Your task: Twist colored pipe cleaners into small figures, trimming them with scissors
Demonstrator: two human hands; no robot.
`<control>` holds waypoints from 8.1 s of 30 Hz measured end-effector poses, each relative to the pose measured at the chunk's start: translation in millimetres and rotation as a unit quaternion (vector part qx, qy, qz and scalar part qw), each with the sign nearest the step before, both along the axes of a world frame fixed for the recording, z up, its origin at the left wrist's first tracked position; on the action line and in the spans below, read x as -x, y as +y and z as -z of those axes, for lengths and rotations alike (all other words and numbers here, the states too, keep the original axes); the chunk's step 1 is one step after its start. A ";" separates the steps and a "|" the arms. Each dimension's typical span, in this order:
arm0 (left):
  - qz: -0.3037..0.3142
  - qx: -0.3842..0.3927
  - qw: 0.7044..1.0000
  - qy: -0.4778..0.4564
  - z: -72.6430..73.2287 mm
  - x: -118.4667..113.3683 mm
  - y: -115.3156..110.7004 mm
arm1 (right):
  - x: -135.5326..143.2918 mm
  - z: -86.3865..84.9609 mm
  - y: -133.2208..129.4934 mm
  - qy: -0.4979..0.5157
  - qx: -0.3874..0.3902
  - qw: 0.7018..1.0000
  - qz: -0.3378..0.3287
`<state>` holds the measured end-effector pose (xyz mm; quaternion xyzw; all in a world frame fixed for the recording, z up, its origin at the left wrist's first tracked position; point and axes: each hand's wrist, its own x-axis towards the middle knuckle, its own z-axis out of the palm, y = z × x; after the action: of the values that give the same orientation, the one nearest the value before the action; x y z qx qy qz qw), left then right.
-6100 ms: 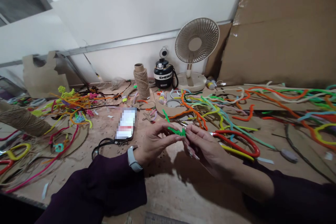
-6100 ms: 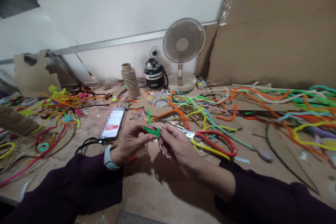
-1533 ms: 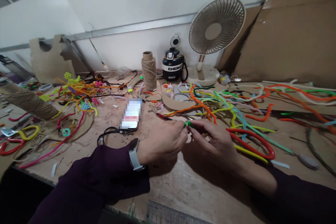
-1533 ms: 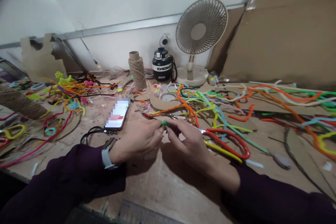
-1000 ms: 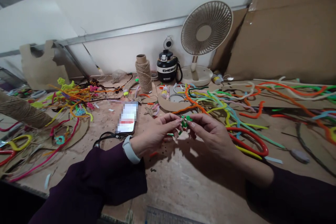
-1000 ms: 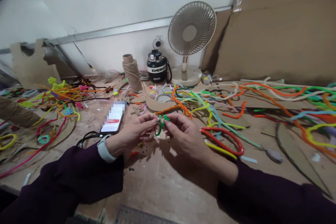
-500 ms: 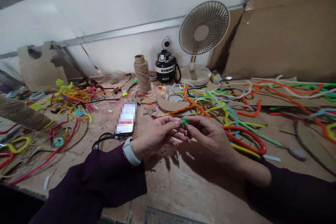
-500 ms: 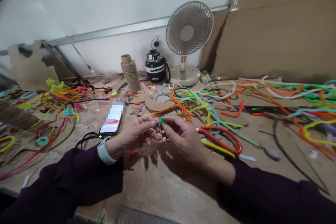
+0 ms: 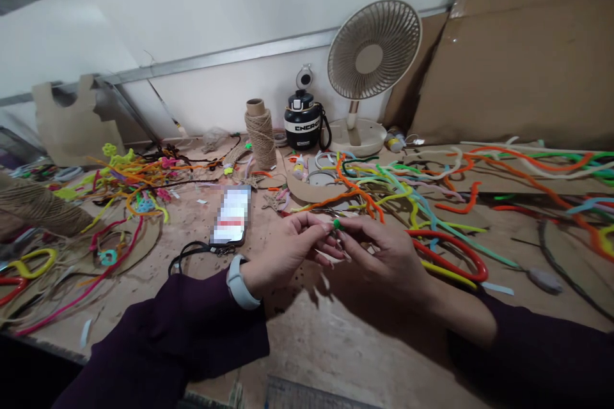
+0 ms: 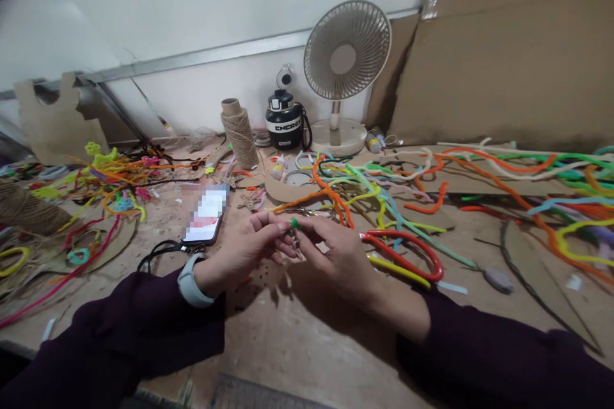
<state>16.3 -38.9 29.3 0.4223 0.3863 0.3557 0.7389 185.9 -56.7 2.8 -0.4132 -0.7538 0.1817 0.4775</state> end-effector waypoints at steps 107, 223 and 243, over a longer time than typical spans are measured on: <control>0.077 -0.024 0.996 -0.047 12.8 12.8 15.4 | -7.8 -3.0 7.1 0.094 0.137 0.984 -0.068; 0.072 0.022 0.993 -0.093 14.0 11.3 13.8 | -6.3 8.2 7.9 0.079 0.092 0.991 -0.053; 0.060 0.019 0.993 -0.101 13.9 7.0 12.2 | -4.5 7.0 6.0 0.086 0.101 0.990 -0.051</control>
<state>9.2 -26.6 15.4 0.3925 0.2901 0.3444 0.8020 190.4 -50.7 -4.2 -0.4037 -0.7076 0.3160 0.4863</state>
